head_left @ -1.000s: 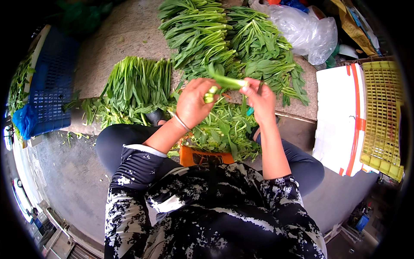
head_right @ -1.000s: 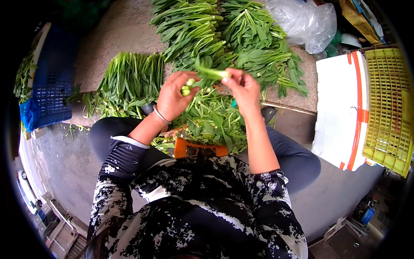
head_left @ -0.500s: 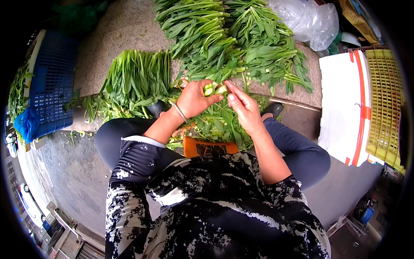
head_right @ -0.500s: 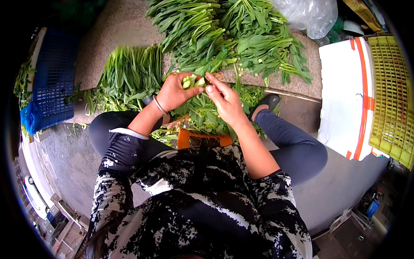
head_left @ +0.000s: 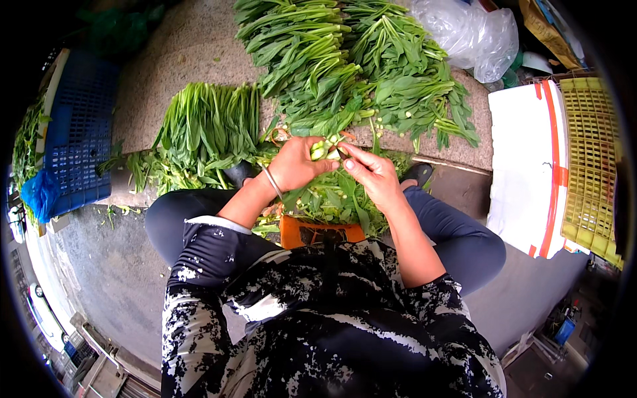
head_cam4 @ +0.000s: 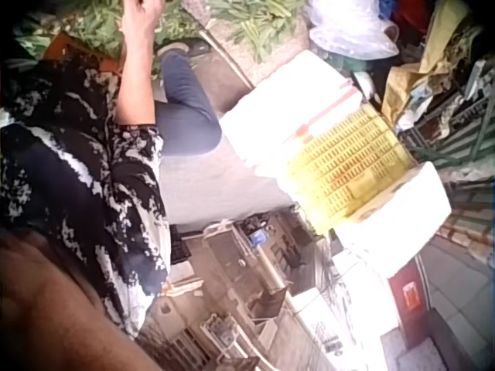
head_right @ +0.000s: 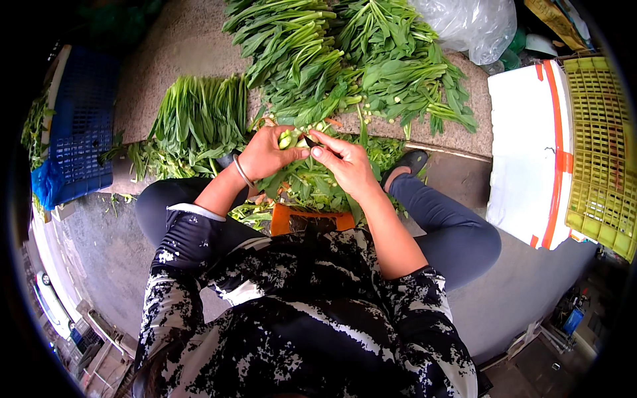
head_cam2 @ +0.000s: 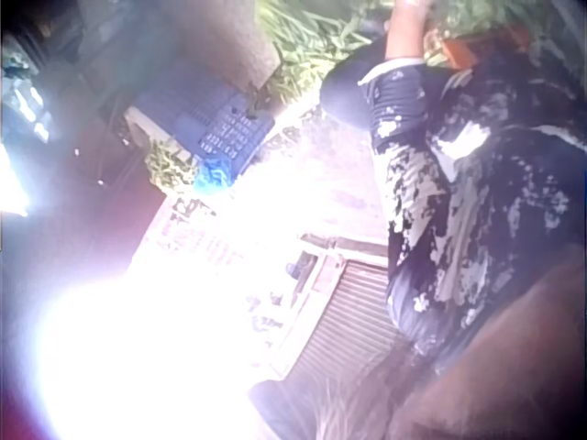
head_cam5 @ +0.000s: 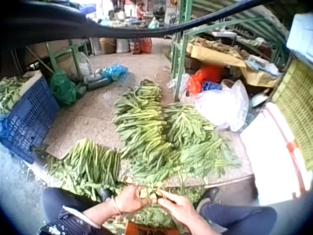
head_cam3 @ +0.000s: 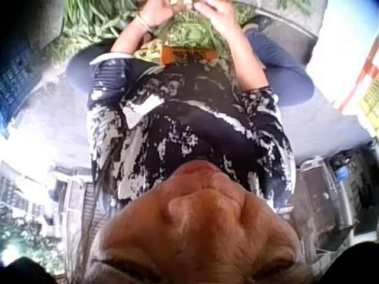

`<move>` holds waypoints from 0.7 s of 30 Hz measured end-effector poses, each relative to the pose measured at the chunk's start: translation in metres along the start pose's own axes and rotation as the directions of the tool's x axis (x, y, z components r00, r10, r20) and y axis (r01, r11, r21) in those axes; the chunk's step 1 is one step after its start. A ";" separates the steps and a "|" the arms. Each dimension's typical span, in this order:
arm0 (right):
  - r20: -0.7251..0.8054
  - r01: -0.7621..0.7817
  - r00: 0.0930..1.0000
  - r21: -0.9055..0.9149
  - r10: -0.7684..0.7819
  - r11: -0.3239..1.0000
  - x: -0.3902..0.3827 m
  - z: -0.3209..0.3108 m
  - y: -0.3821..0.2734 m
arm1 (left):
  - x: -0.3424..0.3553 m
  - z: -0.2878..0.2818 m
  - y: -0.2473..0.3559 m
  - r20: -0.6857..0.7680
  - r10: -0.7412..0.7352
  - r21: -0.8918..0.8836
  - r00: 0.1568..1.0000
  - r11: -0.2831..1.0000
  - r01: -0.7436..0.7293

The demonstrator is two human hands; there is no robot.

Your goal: The person is cutting bunches of green leafy vegetables into small pieces using a knife and placing them in piles on the floor.

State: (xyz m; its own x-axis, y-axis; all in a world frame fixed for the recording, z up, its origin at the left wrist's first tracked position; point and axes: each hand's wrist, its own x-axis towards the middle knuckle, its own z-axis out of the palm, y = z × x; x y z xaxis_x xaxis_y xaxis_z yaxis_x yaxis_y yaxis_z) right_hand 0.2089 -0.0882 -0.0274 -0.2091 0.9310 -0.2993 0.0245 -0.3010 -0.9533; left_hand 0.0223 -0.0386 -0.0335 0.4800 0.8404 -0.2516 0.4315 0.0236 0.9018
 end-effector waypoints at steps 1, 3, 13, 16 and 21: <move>0.014 -0.032 0.999 0.057 0.031 0.998 0.000 -0.002 0.003 | 0.000 0.001 0.000 0.028 -0.013 -0.042 1.000 0.999 0.014; 0.050 -0.126 0.992 0.152 0.120 0.980 0.002 -0.010 0.013 | -0.002 0.001 0.003 0.085 -0.035 -0.148 0.996 0.988 0.047; -0.259 -0.415 0.875 0.036 0.409 0.909 0.107 -0.050 0.047 | -0.013 -0.017 0.015 0.249 -0.076 -0.309 0.966 0.938 0.154; -0.495 -0.265 0.816 0.137 0.298 0.954 0.188 -0.070 0.045 | -0.002 -0.009 0.011 0.269 -0.008 -0.193 0.963 0.979 0.062; -0.487 -0.348 0.770 0.220 0.412 0.911 0.241 -0.066 0.026 | 0.001 -0.016 0.013 0.235 0.007 -0.448 0.972 0.888 0.102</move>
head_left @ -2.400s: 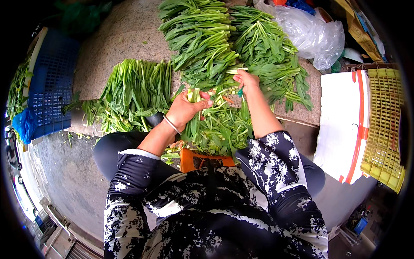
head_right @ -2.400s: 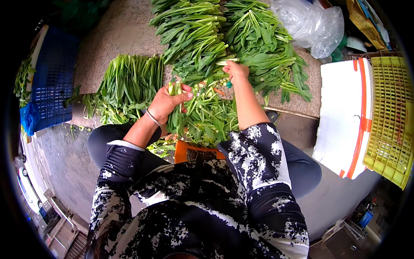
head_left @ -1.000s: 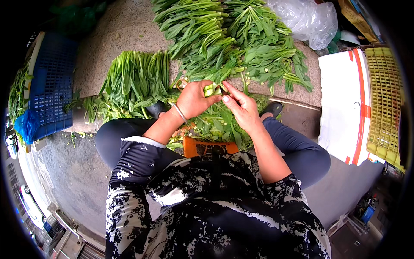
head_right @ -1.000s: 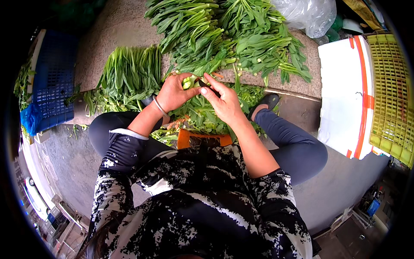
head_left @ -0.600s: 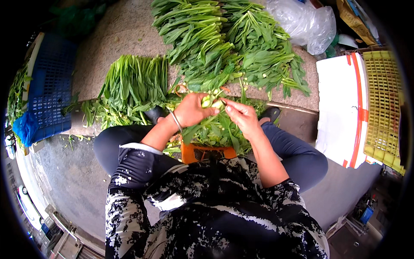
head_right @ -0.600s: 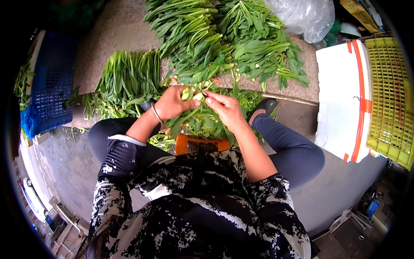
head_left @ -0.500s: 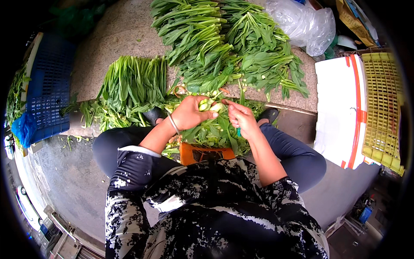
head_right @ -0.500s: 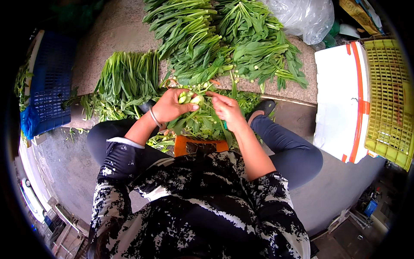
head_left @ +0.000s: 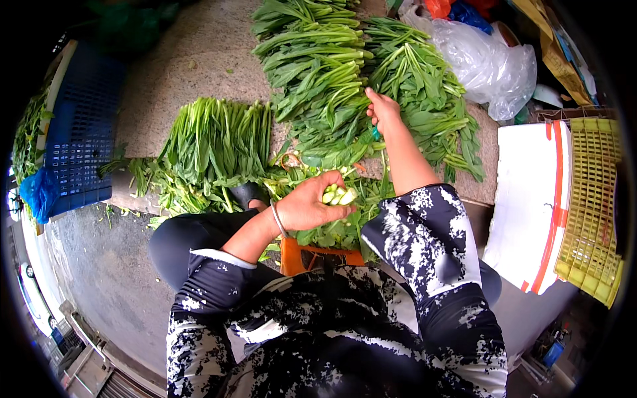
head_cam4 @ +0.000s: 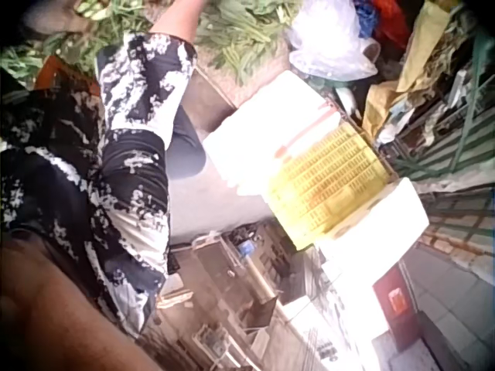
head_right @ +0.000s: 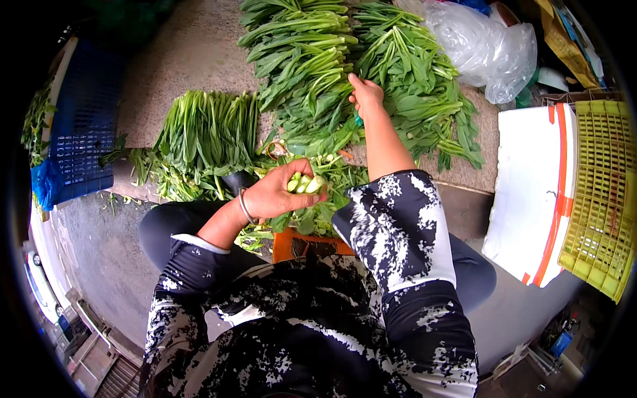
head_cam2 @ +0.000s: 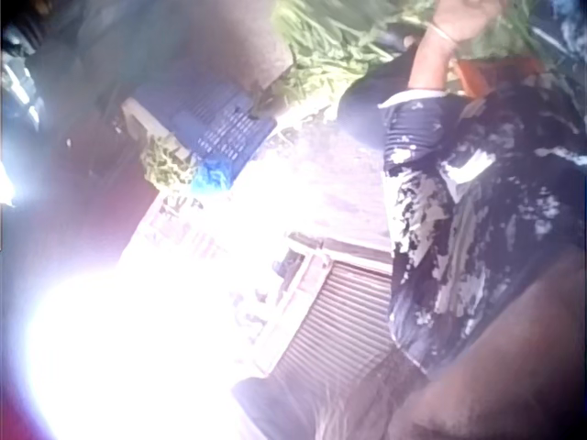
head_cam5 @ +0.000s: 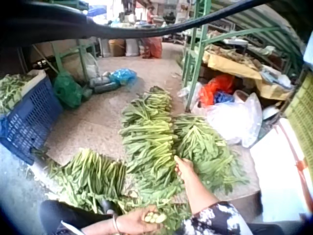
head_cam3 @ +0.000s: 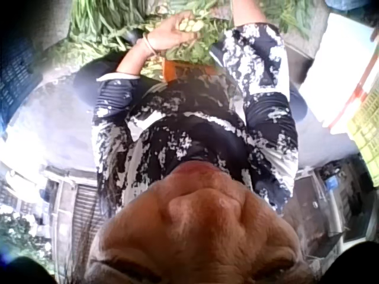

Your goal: The person is cutting bunches of green leafy vegetables into small pieces using a knife and placing them in piles on the floor.

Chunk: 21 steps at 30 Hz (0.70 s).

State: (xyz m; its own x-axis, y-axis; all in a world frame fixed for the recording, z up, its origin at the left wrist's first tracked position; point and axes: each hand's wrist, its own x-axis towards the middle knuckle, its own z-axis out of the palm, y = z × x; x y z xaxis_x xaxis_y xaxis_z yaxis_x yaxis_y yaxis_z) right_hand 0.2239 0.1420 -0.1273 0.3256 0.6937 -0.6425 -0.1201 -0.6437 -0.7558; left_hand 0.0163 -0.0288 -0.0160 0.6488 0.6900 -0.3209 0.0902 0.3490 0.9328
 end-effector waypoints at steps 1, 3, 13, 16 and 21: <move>0.015 0.035 0.999 -0.009 -0.035 0.999 0.000 0.000 0.002 | 0.001 -0.001 -0.003 -0.050 0.006 -0.105 0.999 0.994 -0.011; 0.050 0.101 0.993 0.063 -0.104 0.993 -0.012 -0.001 0.007 | 0.000 -0.002 -0.009 -0.152 -0.005 -0.310 0.988 0.950 -0.043; 0.397 0.424 0.825 0.033 -0.401 0.905 -0.182 -0.053 0.041 | 0.001 -0.003 0.006 -0.415 0.421 0.655 0.807 0.753 -0.056; 0.456 0.421 0.786 0.102 -0.419 0.901 -0.203 -0.056 0.053 | 0.007 0.005 0.003 -0.341 0.340 0.484 0.876 0.863 -0.146; 0.491 0.322 0.788 0.184 -0.370 0.929 -0.224 -0.067 0.048 | 0.006 0.006 -0.001 -0.165 0.135 -0.017 0.977 0.990 -0.139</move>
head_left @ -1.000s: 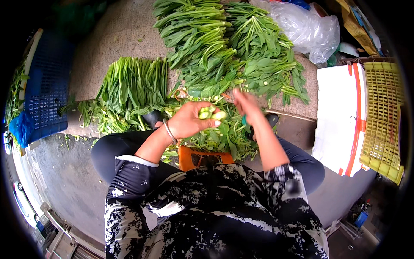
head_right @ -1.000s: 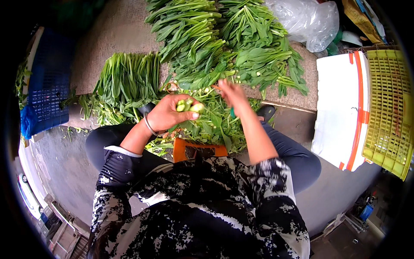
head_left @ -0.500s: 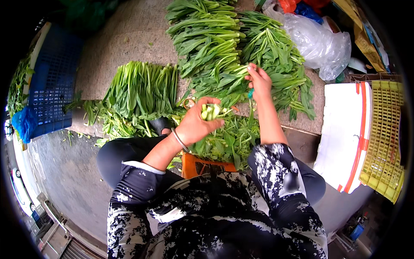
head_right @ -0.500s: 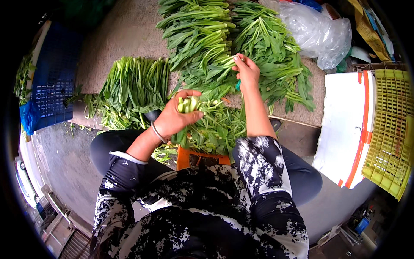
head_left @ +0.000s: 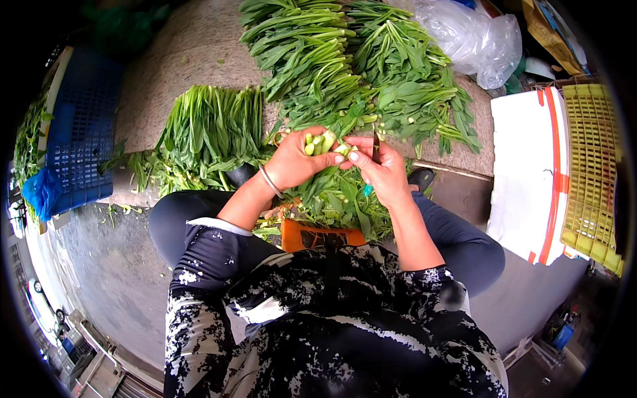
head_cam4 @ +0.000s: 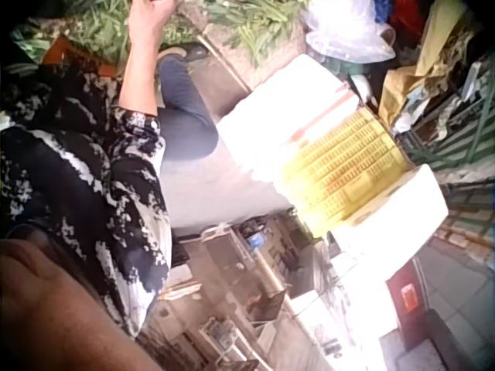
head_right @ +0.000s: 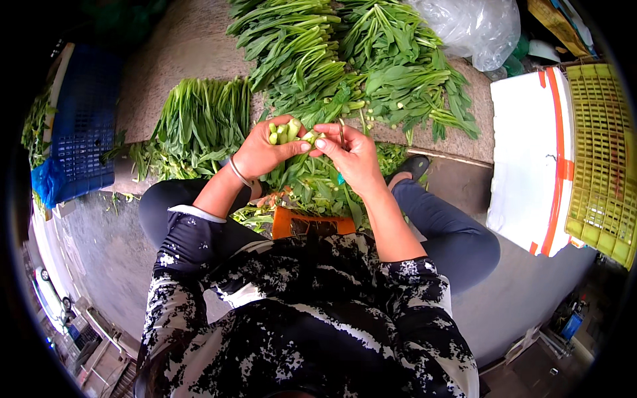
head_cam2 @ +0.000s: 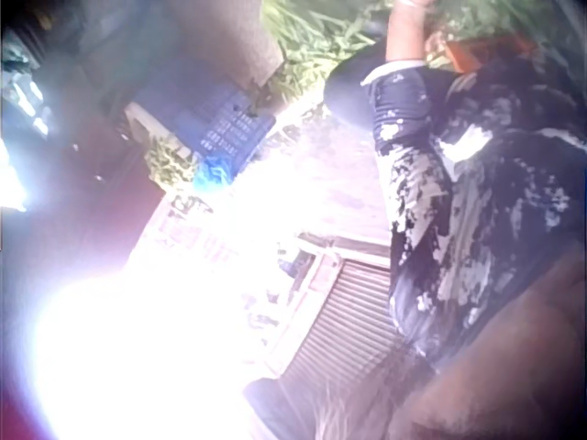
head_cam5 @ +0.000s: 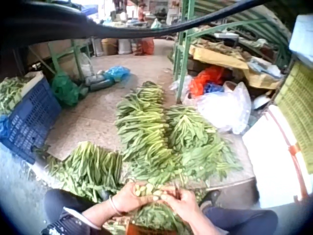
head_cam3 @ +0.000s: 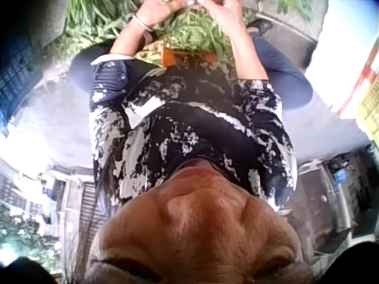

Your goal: The person is cutting bunches of green leafy vegetables into small pieces using a knife and placing them in piles on the floor.

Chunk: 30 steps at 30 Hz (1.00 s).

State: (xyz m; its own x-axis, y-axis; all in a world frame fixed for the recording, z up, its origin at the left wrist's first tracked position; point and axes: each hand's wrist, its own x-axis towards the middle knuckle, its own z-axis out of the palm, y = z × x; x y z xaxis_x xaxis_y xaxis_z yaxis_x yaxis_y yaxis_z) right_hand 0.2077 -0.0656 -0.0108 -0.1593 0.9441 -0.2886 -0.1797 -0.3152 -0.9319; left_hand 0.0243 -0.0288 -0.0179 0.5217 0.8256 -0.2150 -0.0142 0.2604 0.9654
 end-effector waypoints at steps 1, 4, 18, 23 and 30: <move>-0.017 0.003 1.000 -0.010 -0.004 1.000 -0.003 0.000 0.001 | -0.001 0.001 0.000 0.025 0.008 -0.056 1.000 0.998 -0.007; -0.056 -0.024 0.998 -0.057 0.021 0.998 -0.009 0.001 0.004 | -0.004 0.003 0.002 0.062 -0.048 -0.118 0.997 0.992 0.055; 0.060 -0.047 0.997 0.125 0.040 0.991 -0.026 0.010 0.015 | -0.007 0.002 0.000 0.069 -0.138 -0.257 0.988 0.954 0.152; 0.059 -0.090 0.995 0.115 0.084 0.989 -0.022 0.002 0.030 | -0.008 0.001 0.000 0.069 -0.152 -0.239 0.986 0.957 0.164; 0.030 -0.135 0.991 0.263 0.131 0.955 -0.030 0.002 0.032 | -0.010 0.004 -0.006 0.093 -0.227 -0.208 0.969 0.948 0.242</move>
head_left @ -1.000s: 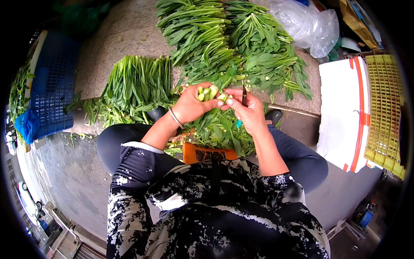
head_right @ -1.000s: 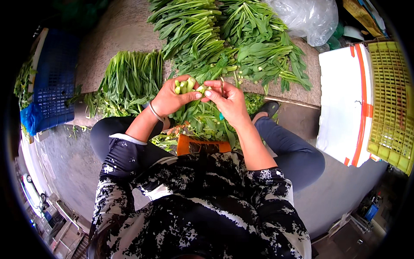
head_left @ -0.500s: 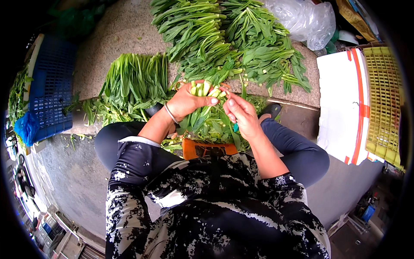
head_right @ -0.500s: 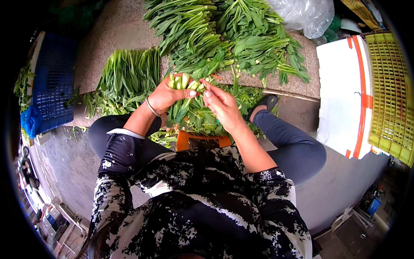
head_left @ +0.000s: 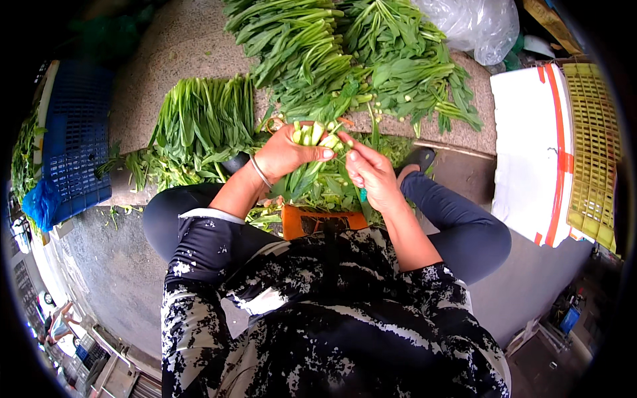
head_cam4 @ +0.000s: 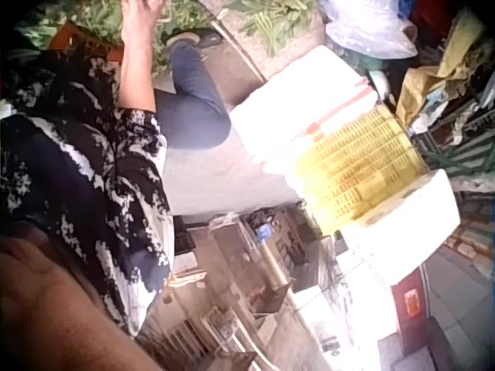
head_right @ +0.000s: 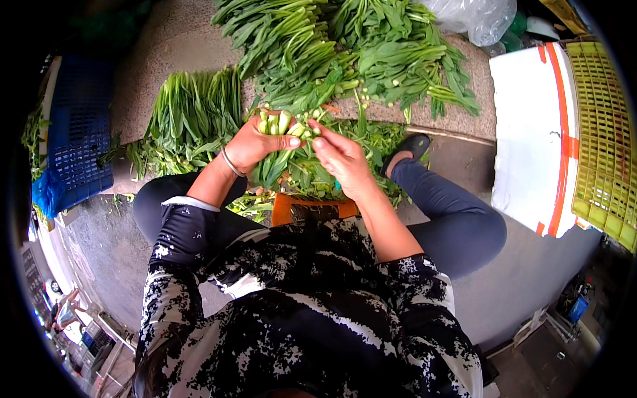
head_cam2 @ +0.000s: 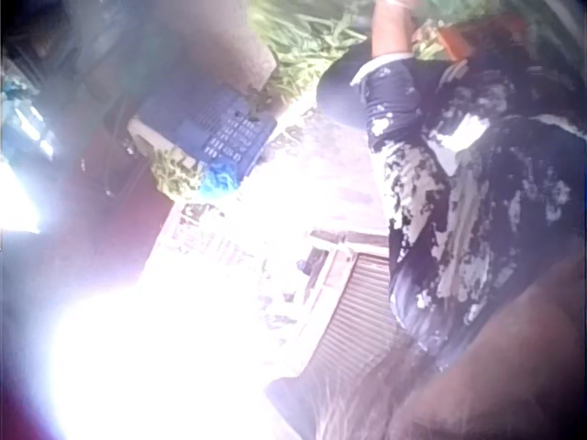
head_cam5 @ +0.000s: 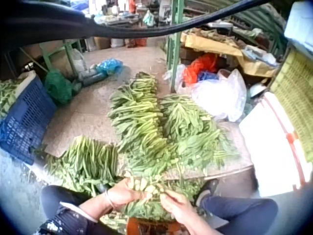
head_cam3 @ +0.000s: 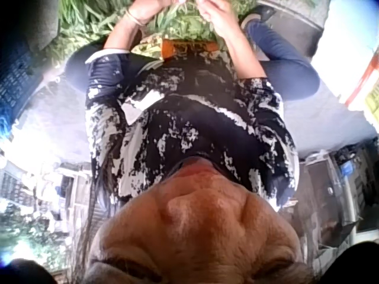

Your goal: The person is cutting bunches of green leafy vegetables into small pieces using a knife and placing them in piles on the floor.

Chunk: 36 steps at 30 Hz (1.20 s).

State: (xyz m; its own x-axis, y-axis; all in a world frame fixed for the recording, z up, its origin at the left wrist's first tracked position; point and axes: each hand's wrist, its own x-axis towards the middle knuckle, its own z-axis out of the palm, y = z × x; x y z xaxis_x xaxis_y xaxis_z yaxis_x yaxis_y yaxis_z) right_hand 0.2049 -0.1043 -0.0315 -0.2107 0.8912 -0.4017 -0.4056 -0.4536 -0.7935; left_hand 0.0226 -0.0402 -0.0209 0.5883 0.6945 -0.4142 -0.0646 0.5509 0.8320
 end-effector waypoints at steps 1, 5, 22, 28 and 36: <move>0.017 0.010 1.000 -0.034 -0.010 0.999 -0.001 0.008 -0.005 | 0.004 -0.001 0.001 0.005 0.008 0.042 1.000 0.999 -0.008; 0.025 -0.031 0.999 -0.134 0.034 0.990 0.005 0.000 -0.003 | 0.004 0.000 0.000 0.009 -0.020 0.037 1.000 0.999 0.020; -0.085 -0.189 0.978 0.025 0.190 0.982 0.021 -0.029 0.015 | 0.005 -0.002 -0.004 -0.051 -0.091 0.106 0.995 0.990 0.096; -0.359 -0.225 0.928 -0.314 0.105 0.922 0.100 -0.068 -0.002 | 0.004 -0.011 -0.010 -0.168 -0.041 -0.058 0.985 0.998 0.032; -0.823 -0.363 0.566 -0.290 -0.038 0.886 0.244 -0.117 0.009 | 0.012 -0.015 0.001 -0.279 -0.045 -0.103 0.959 0.995 0.017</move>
State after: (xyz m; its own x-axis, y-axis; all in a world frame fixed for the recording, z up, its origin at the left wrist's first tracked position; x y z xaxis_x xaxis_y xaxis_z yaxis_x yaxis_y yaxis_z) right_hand 0.2538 0.1097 -0.1906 0.6283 0.5252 -0.5739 -0.0247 -0.7239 -0.6895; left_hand 0.0176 -0.0246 -0.0307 0.3419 0.7706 -0.5378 -0.1374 0.6071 0.7826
